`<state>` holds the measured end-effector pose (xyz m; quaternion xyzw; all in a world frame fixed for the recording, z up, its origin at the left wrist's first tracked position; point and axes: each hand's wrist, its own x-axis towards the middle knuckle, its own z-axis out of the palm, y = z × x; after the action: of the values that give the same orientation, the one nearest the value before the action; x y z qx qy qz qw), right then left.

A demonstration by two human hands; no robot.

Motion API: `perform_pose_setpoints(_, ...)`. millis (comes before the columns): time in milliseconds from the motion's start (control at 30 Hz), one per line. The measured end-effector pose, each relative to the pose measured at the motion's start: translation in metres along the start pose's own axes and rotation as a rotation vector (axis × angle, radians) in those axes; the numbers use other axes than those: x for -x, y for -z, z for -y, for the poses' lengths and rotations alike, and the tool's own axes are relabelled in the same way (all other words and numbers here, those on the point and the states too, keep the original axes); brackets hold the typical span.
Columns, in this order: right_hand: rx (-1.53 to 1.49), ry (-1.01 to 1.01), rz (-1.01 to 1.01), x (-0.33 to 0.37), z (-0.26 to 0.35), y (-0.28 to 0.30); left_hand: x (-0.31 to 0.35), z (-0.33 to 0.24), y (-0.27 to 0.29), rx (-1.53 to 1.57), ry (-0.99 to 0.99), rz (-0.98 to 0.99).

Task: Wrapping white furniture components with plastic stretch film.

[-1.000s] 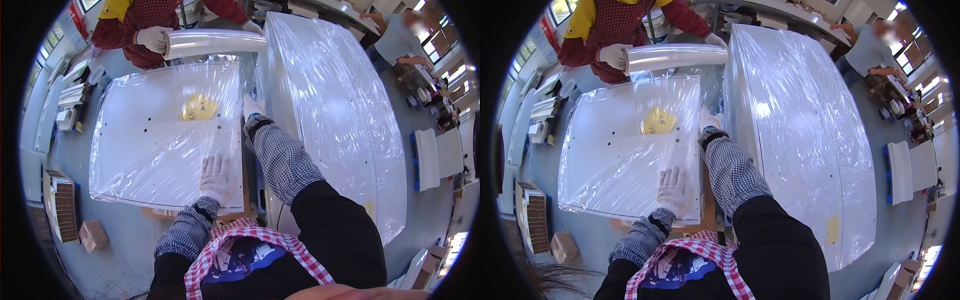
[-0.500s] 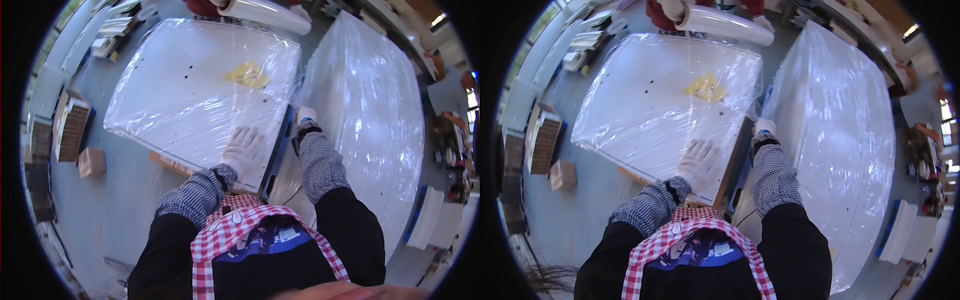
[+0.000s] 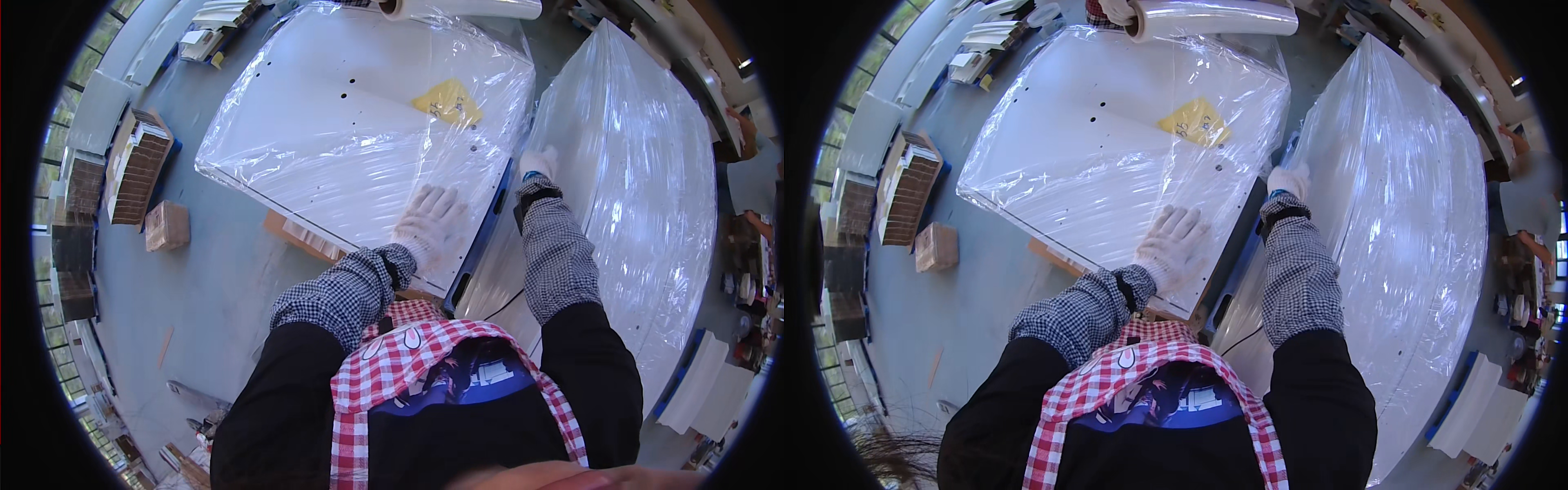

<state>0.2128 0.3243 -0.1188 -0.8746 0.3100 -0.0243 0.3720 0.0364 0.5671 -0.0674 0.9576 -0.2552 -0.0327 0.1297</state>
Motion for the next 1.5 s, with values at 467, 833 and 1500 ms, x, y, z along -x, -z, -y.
perform_pose_setpoints(467,0.417,0.52,0.392,0.136,0.167,-0.036,-0.007,-0.007,0.023,-0.015,0.178,0.362)
perform_pose_setpoints(833,0.382,0.503,0.165,0.1,0.124,-0.025,-0.014,0.006,0.011,0.345,-0.063,0.215)
perform_pose_setpoints(1500,0.765,-0.187,0.028,0.027,-0.038,0.096,-0.122,0.313,0.214,-0.62,0.344,0.3)
